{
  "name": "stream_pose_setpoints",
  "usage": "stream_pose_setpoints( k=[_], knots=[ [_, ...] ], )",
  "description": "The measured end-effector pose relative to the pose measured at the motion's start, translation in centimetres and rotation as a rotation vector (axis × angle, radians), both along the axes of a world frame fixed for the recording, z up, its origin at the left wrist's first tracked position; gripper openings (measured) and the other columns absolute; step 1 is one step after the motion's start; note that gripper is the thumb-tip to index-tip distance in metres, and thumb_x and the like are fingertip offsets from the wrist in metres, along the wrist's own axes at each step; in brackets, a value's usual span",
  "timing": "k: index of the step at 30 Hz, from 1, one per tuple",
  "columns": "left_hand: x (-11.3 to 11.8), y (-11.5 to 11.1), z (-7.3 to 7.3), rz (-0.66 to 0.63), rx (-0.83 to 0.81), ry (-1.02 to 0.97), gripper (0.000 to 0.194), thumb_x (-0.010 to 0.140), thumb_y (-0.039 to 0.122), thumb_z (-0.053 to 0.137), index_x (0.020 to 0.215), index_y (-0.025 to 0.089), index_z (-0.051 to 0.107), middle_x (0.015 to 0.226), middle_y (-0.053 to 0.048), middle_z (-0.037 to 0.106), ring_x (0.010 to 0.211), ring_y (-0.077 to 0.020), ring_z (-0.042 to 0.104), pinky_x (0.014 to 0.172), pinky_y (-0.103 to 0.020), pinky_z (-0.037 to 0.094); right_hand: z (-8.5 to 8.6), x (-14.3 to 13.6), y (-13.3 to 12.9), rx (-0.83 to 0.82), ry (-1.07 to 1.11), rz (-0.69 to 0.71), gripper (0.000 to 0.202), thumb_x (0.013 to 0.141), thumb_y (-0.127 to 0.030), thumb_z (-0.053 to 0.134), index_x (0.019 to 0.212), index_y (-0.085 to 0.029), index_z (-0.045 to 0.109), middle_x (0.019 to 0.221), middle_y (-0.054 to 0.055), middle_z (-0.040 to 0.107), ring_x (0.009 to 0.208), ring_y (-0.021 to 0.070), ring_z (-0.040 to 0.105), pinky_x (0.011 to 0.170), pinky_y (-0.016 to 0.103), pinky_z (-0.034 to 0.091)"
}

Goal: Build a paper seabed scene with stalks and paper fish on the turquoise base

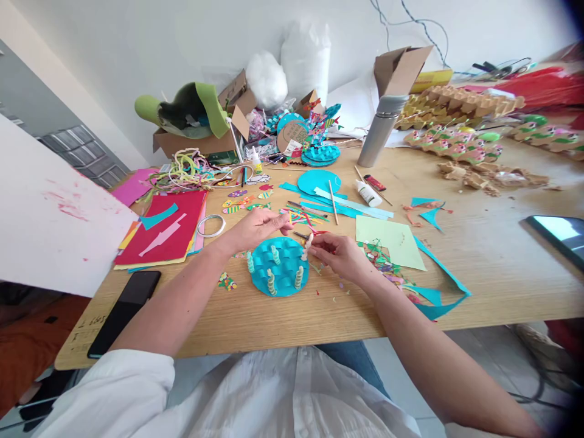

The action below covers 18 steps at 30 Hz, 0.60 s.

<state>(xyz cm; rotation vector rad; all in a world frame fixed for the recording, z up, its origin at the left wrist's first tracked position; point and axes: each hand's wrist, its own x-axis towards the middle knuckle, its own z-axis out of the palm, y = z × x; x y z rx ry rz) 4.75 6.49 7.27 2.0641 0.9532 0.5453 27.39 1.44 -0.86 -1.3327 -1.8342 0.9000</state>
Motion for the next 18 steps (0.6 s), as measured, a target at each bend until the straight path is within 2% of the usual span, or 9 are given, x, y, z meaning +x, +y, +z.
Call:
stream_pose_setpoints(
  k=[4, 8, 13, 18],
  knots=[
    [0.8, 0.0, -0.2, 0.021, 0.011, 0.066, 0.035, 0.084, 0.045, 0.063, 0.093, 0.014, 0.074, 0.093, -0.008, 0.075, 0.086, -0.0188, 0.067, 0.075, -0.028, 0.051, 0.0, -0.4, -0.1, 0.053, 0.001, -0.010, 0.027, 0.085, -0.036, 0.057, 0.092, -0.015, 0.072, 0.080, 0.004, 0.067, 0.061, 0.0114, 0.051, 0.057, 0.025, 0.038],
    [2.1, 0.1, 0.0, -0.013, 0.012, 0.101, 0.029, 0.074, 0.032, 0.073, 0.097, 0.015, 0.075, 0.091, -0.006, 0.075, 0.083, -0.0175, 0.067, 0.072, -0.026, 0.050, -0.4, -0.7, -0.2, 0.069, -0.020, 0.025, 0.023, 0.084, -0.033, 0.060, 0.091, -0.016, 0.073, 0.075, 0.003, 0.064, 0.060, 0.0111, 0.051, 0.057, 0.024, 0.038],
    [3.7, 0.4, 0.0, -0.078, 0.093, 0.185, 0.020, 0.071, 0.021, 0.073, 0.090, 0.016, 0.077, 0.083, -0.004, 0.074, 0.077, -0.0158, 0.066, 0.066, -0.024, 0.047, -1.0, -0.9, -0.1, 0.089, -0.104, 0.035, 0.014, 0.082, -0.027, 0.063, 0.084, -0.015, 0.071, 0.074, 0.002, 0.063, 0.063, 0.0119, 0.053, 0.059, 0.024, 0.037],
    [4.5, 0.4, 0.1, -0.128, 0.156, 0.240, 0.013, 0.071, 0.012, 0.069, 0.080, 0.016, 0.078, 0.081, -0.003, 0.074, 0.080, -0.0160, 0.065, 0.069, -0.024, 0.046, -1.2, -1.0, 0.0, 0.102, -0.221, 0.066, 0.011, 0.084, -0.022, 0.062, 0.078, -0.015, 0.068, 0.073, 0.003, 0.066, 0.062, 0.0122, 0.053, 0.060, 0.024, 0.036]
  ],
)
